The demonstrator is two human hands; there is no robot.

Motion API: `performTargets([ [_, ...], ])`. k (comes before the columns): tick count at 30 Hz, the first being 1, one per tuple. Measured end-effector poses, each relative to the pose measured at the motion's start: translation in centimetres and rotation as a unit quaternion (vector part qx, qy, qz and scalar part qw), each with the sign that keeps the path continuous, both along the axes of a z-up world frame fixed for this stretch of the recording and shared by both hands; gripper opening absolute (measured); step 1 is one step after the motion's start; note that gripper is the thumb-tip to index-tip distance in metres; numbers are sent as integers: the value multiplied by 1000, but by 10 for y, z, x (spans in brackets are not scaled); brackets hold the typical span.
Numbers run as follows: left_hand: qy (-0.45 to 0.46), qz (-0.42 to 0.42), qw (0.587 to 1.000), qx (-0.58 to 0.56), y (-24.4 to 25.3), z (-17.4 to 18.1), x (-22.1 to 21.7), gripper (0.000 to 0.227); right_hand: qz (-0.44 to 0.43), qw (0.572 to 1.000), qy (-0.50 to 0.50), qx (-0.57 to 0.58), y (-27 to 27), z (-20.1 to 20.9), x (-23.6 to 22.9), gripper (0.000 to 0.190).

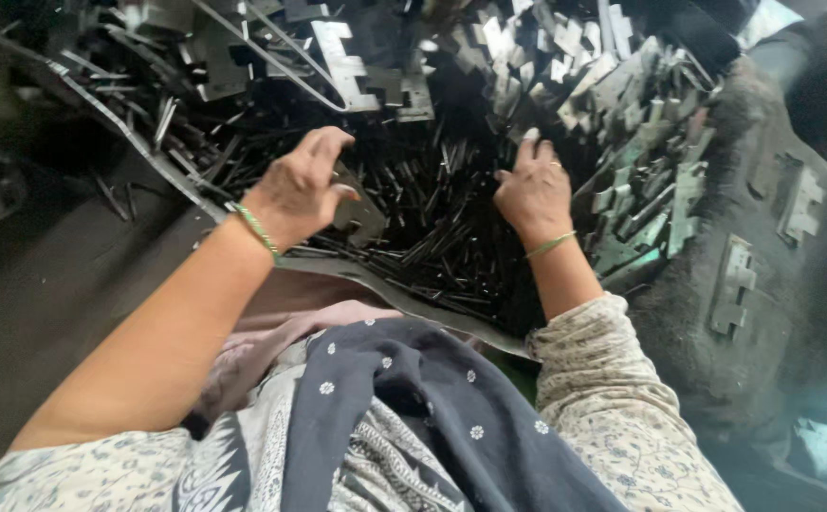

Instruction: The person sits on the floor and sorts small metal brackets and rods from a large bin. They pick up items by hand, inspect them, and place them back into the bin or into a separate pile. The task involves repetitive handling of metal hardware components.

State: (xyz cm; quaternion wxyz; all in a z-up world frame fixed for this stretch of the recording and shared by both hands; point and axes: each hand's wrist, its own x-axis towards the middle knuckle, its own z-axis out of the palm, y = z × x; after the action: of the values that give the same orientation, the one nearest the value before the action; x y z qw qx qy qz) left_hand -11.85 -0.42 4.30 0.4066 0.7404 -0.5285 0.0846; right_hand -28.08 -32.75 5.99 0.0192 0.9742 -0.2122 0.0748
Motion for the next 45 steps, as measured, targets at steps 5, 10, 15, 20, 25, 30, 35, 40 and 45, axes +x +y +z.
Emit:
performTargets([
  [5, 194, 87, 958, 194, 13, -11, -30, 37, 4, 1000, -6, -17, -19, -10, -8, 56],
  [10, 231, 125, 958, 117, 36, -9, -28, 82, 78, 991, 14, -112, 10, -16, -26, 55],
  [15, 354, 147, 922, 51, 68, 4, -19, 46, 194, 979, 32, 45, 69, -37, -65, 51],
  [20, 225, 105, 957, -153, 89, 8, -6, 21, 61, 888, -18, 455, 83, -58, -84, 23],
  [25, 620, -77, 548, -557, 96, -7, 40, 25, -147, 624, -139, 755, 70, -54, -90, 21],
  [30, 643, -66, 531, -548, 70, -25, 108, 20, -229, 534, -137, 802, 59, -31, -90, 28],
  [35, 240, 281, 924, 94, 18, -49, 119, 22, -198, 550, -138, 800, 64, -17, -94, 32],
  [40, -145, 308, 877, 338, 6, -79, 111, 16, -187, 548, -131, 804, 68, -9, -92, 34],
  [45, -264, 322, 852, 317, -7, -96, 103, 17, -184, 565, -125, 795, 67, -8, -92, 36],
])
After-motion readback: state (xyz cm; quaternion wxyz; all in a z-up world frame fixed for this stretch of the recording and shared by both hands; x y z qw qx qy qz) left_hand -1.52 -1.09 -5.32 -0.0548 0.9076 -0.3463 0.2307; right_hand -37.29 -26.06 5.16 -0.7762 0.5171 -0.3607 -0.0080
